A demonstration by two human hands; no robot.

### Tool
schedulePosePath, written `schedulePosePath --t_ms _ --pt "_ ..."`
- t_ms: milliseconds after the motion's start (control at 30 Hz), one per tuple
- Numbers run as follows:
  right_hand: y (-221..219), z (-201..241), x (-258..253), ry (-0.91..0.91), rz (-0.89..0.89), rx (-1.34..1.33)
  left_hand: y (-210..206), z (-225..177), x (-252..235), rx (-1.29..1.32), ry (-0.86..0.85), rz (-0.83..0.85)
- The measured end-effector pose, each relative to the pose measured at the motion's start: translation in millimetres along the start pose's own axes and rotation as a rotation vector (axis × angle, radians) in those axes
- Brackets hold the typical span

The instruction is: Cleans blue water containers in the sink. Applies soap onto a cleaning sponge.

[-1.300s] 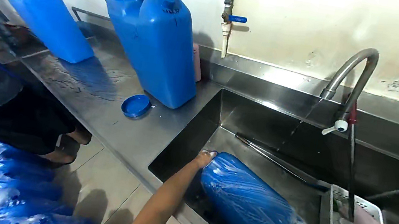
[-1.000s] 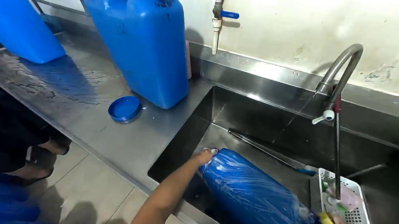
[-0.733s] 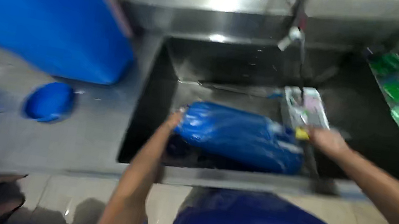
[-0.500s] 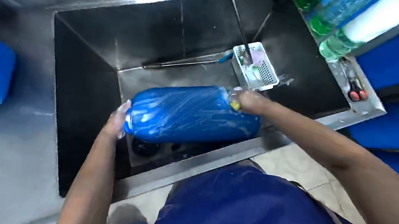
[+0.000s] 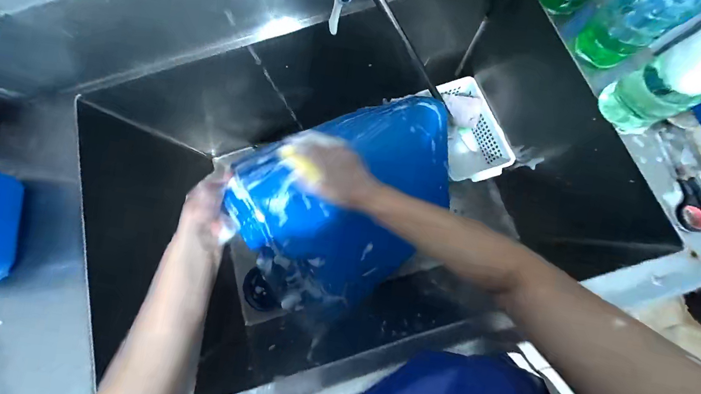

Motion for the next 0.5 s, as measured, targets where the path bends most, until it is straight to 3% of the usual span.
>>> schedulePosePath --t_ms 67,100,167,200,233,300,367,433,467,500 --pt "28 -94 2 -0.243 0.057 0.150 10 14 -17 0.012 -0.031 -0.167" --pt "39 -116 3 -0.386 0.170 0.195 13 20 -26 0.021 -0.017 -0.218" --pt "30 -83 12 -0.632 0.410 0.187 14 29 -35 -0.007 0.008 -0.271" --pt "-3 -54 33 -0.567 0.226 0.096 13 33 -34 -0.022 -0.010 -0.283" --pt "-29 -23 45 -0.470 0.172 -0.038 10 39 -30 -0.034 -0.043 -0.293" --pt "-38 5 42 -0.354 0.344 -0.191 11 58 -14 -0.038 -0.135 -0.275" --pt "-31 -64 41 -0.366 0.376 -0.121 22 85 4 -0.115 -0.224 -0.204" --pt "-17 -174 57 -0.561 0.328 0.042 26 102 9 -0.232 -0.269 -0.164" --pt "-7 -201 60 -0.668 0.334 0.104 25 104 8 -0.250 -0.275 -0.141" --pt "-4 -196 61 -0.718 0.354 0.142 22 103 7 -0.240 -0.272 -0.117"
Point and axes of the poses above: each hand's wrist, its own x-axis away from the middle knuckle, its own y-axis out of the back of the hand, z = x × y, the point moved 1 cm from there along -x, towards the middle knuckle, and after that the axes turned 12 degrees about -z, right-handed, at the moved point
